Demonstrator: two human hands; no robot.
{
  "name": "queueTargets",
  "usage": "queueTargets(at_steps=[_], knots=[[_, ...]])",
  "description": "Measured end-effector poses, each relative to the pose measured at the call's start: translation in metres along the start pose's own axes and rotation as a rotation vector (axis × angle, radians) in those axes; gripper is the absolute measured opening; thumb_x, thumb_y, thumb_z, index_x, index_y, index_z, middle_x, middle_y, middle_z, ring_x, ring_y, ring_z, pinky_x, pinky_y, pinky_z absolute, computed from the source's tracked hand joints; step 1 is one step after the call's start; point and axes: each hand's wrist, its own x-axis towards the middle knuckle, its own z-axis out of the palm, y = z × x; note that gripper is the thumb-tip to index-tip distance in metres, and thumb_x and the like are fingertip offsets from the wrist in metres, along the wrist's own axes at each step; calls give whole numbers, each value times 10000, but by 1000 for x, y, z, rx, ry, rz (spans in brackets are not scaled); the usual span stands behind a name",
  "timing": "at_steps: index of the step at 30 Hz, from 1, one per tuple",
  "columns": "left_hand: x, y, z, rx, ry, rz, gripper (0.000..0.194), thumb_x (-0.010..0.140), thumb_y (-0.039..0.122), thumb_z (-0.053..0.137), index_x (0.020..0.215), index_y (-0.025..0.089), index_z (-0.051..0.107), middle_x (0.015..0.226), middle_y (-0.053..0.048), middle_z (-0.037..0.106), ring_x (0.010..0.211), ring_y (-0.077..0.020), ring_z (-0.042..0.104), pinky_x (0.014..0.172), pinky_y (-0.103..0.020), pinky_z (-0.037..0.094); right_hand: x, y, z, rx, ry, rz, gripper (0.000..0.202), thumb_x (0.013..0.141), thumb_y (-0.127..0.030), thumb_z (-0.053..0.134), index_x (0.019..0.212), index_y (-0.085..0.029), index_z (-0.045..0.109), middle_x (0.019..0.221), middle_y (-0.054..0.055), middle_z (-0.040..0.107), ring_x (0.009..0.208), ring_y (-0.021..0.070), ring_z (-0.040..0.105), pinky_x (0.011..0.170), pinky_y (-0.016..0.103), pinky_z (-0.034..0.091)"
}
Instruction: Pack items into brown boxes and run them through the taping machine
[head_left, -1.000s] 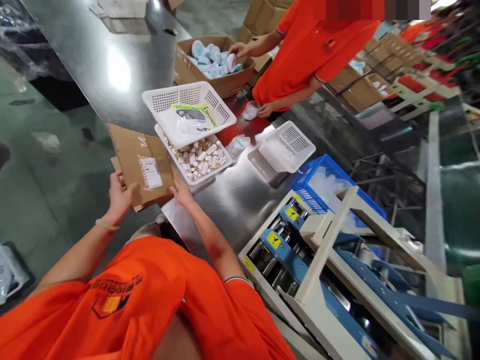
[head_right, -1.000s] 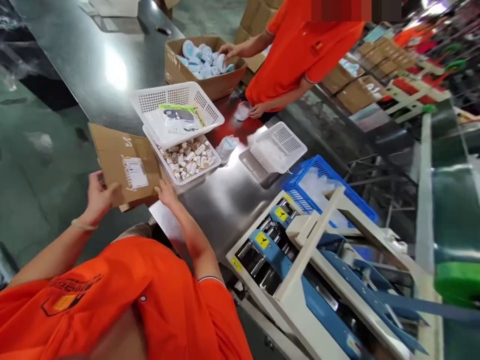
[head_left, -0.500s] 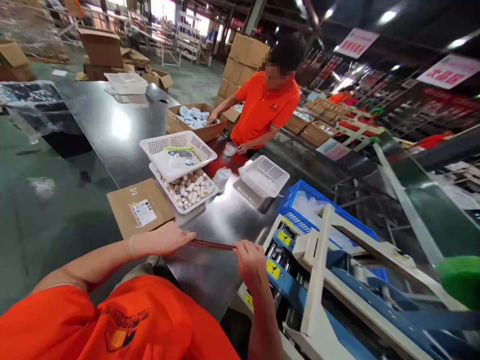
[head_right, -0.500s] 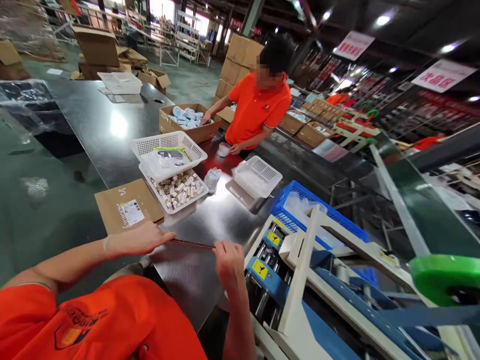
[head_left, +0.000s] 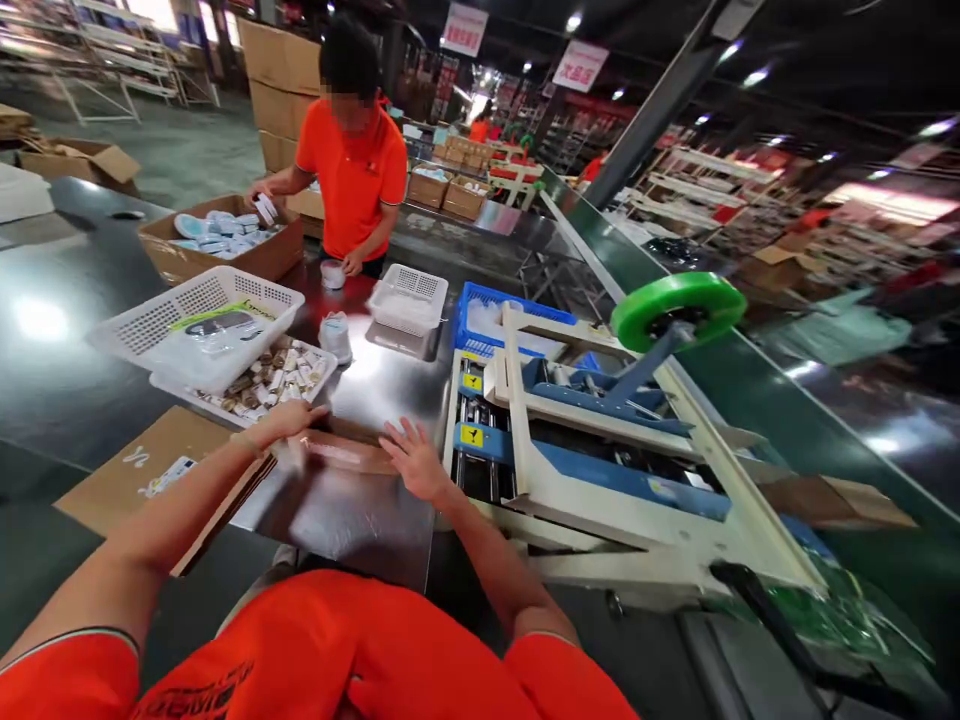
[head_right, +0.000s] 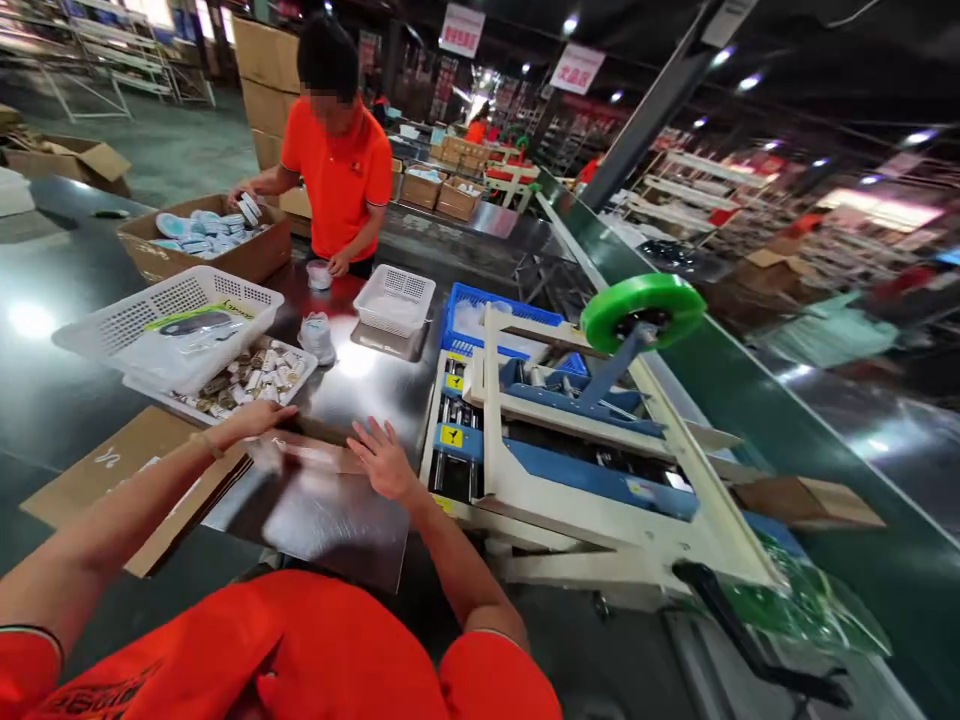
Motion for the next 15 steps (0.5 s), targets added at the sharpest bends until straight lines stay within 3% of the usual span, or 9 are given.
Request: queueTargets(at_steps=[3, 6, 10, 12, 15], knots=[[24, 43, 0, 240, -42, 83, 519, 1121, 516, 478, 873, 169, 772, 956, -219, 790, 1127, -408, 778, 997, -447, 562, -13, -20, 8, 78, -111, -179, 411, 969, -70, 574, 1258, -226, 822, 1457, 102, 778, 1560, 286, 572, 1354, 580, 360], [46, 85, 7, 311, -19, 180, 488, 1147, 492, 458, 1085, 138, 787, 1147, -256, 793, 1212, -411, 757, 1036, -461, 553, -7, -31, 3, 149, -227, -275, 424, 887, -24, 589, 1195, -215, 809, 1248, 70, 845, 1362, 241, 709, 1336, 502, 381], [71, 113, 20, 327, -9, 216, 327, 1113, 267, 521, 1275, 84, 737, 1237, -280, 763, 1228, -384, 747, 1055, -455, 540, 16, -26, -20, 6, -246, 43, 397, 918, -12, 556, 1199, -176, 784, 1143, 107, 836, 1114, 253, 768, 1128, 411, 510], [76, 113, 28, 321, -10, 221, 318, 1089, 184, 492, 1249, 67, 741, 1208, -292, 754, 1207, -391, 745, 1047, -476, 538, 23, -25, -25, -37, -207, 236, 348, 1004, -59, 526, 1222, -174, 773, 1139, 123, 831, 1079, 262, 775, 1025, 367, 537], [75, 109, 44, 291, -9, 273, 346, 1069, 163, 454, 1219, 46, 743, 1225, -333, 723, 1274, -437, 696, 1076, -534, 514, 38, -31, -16, -11, -170, 450, 323, 1128, -195, 477, 1290, -189, 757, 1134, 131, 847, 1068, 281, 805, 941, 351, 567]])
